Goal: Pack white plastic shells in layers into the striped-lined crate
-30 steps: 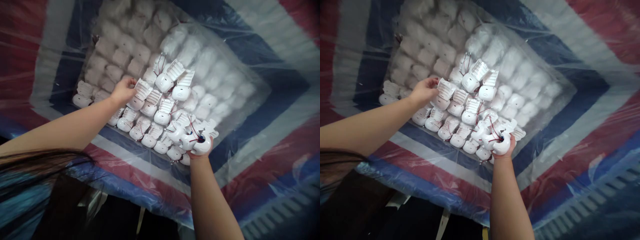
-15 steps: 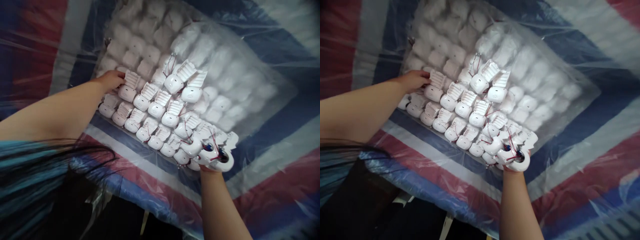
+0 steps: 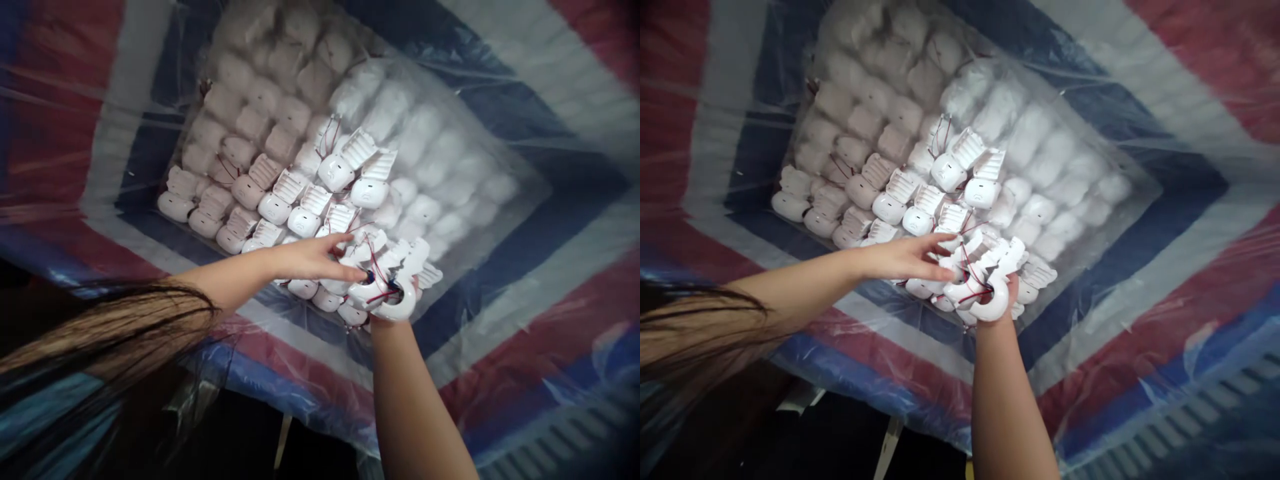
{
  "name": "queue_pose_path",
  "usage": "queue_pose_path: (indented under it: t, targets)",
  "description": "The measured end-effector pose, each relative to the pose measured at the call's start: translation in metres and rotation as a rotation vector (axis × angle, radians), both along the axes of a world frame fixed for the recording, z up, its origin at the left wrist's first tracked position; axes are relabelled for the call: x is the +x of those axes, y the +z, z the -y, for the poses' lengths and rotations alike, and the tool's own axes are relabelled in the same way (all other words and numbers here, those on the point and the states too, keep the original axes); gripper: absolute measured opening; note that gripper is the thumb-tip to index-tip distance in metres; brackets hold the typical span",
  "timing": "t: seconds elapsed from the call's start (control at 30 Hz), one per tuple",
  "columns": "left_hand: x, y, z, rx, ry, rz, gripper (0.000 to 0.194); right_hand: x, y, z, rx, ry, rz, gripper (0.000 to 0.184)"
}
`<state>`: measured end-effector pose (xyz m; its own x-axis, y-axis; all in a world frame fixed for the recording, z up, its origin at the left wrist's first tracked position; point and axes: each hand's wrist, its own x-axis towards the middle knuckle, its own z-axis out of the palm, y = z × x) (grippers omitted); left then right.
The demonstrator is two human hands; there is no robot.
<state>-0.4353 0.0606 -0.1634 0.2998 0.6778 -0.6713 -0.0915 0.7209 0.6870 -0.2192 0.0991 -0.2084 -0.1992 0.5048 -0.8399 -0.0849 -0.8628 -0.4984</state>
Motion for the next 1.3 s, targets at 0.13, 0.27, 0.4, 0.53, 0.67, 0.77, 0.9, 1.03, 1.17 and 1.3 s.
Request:
queue_pose_path:
  t: [0.13,0.27,0.4,0.53,0.67,0.77,0.9,1.03,1.17,1.3]
  targets:
    - [0.023,0.001,0.001,-0.102,0.174,0.367,0.045,-0.013,0.023,-0.003,-0.041,-0.027,-0.059,0.036]
    - [0.038,0.000,0.004,-0.308,0.362,0.420,0.042,-0.004,0.037,-0.006,-0.117,-0.045,-0.004,0.026]
    - [0.062,-0.004,-0.016,-0.254,0.365,0.301,0.041,0.025,0.037,-0.026,-0.148,-0.047,-0.019,0.028]
    - [0.081,-0.023,-0.071,-0.079,0.317,0.128,0.040,0.062,0.024,-0.073,-0.007,-0.082,-0.037,0.027]
    - [0.092,-0.054,-0.131,0.012,0.418,-0.124,0.034,0.087,0.000,-0.128,0.107,-0.116,0.016,0.021]
    - [0.100,-0.074,-0.158,0.048,0.435,-0.266,0.028,0.090,-0.025,-0.157,0.096,-0.045,0.055,0.016]
    - [0.111,-0.090,-0.165,0.049,0.270,-0.514,0.024,0.075,-0.060,-0.175,0.092,0.066,0.154,0.014]
    - [0.123,-0.087,-0.152,0.099,0.015,-0.868,0.035,0.058,-0.079,-0.177,0.312,0.264,0.544,0.006]
    - [0.134,-0.076,-0.138,0.179,-0.167,-1.106,0.058,0.056,-0.074,-0.173,0.498,0.446,0.858,0.010]
    - [0.146,-0.079,-0.128,0.253,-0.339,-1.225,0.060,0.064,-0.068,-0.167,0.593,0.557,0.877,0.022]
